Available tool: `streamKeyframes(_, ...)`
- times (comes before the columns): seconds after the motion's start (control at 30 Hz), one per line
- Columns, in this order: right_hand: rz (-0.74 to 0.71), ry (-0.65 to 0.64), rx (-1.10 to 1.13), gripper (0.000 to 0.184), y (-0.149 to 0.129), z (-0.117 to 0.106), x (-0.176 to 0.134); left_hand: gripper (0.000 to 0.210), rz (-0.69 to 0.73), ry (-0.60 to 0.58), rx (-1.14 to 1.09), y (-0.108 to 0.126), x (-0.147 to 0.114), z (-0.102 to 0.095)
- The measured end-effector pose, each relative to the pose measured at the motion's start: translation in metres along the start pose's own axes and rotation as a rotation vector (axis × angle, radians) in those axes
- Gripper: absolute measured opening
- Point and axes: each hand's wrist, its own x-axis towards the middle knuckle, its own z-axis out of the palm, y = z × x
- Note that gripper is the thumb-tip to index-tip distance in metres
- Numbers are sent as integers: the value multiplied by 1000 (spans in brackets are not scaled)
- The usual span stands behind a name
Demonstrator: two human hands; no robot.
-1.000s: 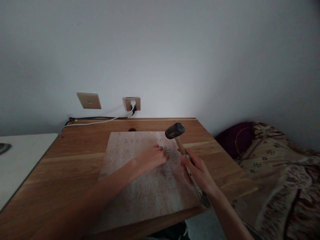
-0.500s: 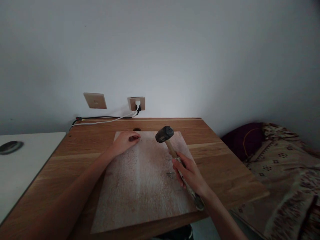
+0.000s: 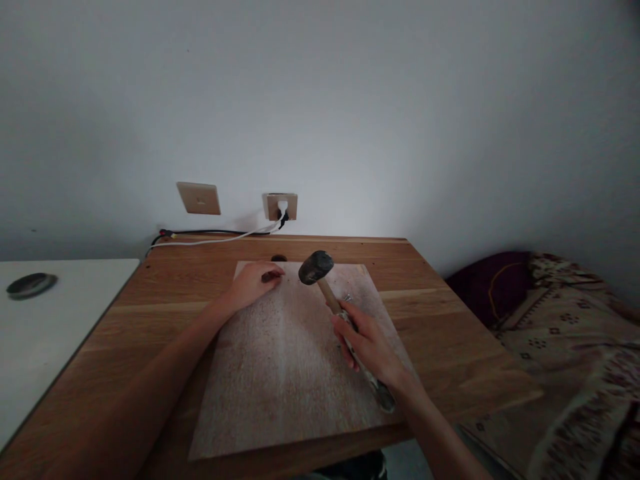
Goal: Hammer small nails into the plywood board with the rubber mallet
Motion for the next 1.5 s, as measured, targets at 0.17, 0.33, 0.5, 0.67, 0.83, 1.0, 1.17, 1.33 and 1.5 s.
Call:
streamKeyframes(0.17,-14,-19,20,38,-2,3,3,17,26,21,37,-2,0,1)
streamKeyframes(0.33,-21,-19,2,35,-6,6,5,19,43,-5,71,-4,1,2)
streamKeyframes(0.5,-51,-72,-27,31,-14,11,17,17,-6,5,28,0,2,1)
streamKeyframes(0.67,-65,-120,-79,29,-14,21,34,41,-103,2,-30,3,1,1)
streamKeyframes(0.83,-55,-145,-179,33,-17,28,38,54,-132,22,-26,-2,2,3)
streamKeyframes(1.0,-81,-110,-250,31,-18,30,38,50,-130,12,-21,-8,2,5)
streamKeyframes(1.17,-70,-66,-140,34,-10,13,27,50,-8,7,115,3,3,-2)
streamKeyframes(1.33,-78,147,-23,39,-7,-24,3,26,347,-100,340,70,2,9)
streamKeyframes(1.5,-63,270,-8,39,-10,-56,-15,9,607,-342,468,141,-8,56)
